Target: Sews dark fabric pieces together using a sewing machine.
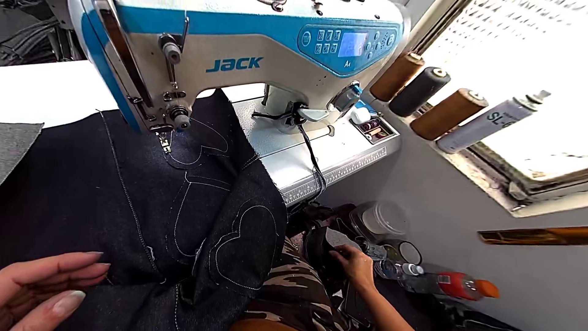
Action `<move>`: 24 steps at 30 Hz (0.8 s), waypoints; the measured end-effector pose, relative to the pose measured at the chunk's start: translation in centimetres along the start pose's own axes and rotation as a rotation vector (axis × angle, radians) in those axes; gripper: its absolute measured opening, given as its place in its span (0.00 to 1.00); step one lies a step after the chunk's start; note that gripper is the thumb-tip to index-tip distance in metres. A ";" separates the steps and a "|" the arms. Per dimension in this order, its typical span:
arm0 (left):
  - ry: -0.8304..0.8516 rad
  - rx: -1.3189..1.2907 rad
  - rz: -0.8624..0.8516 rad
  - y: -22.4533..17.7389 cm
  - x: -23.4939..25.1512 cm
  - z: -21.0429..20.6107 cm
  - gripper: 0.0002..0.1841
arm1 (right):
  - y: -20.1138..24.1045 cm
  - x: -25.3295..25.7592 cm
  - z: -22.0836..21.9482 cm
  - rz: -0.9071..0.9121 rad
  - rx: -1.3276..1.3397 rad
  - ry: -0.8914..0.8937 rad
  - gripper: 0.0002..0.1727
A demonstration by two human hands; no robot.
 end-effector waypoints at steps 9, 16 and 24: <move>-0.047 -0.007 -0.151 3.1 2.0 -2.1 0.19 | 22.6 -2.1 18.2 0.800 0.308 -0.429 0.16; -0.156 -0.531 0.129 4.8 4.8 -1.2 0.26 | 45.2 -6.9 12.1 1.258 0.623 0.094 0.15; -0.506 0.324 0.277 11.1 7.8 8.3 0.27 | 54.2 -0.9 0.5 1.329 0.091 0.044 0.14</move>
Point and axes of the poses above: each hand's wrist, its own x-axis towards the middle knuckle, its own z-axis out of the back of the hand, y = z × x, the point moved 8 cm from there along x, towards the middle knuckle, and after that the axes turned 2 degrees about -x, right-handed, at the moved point
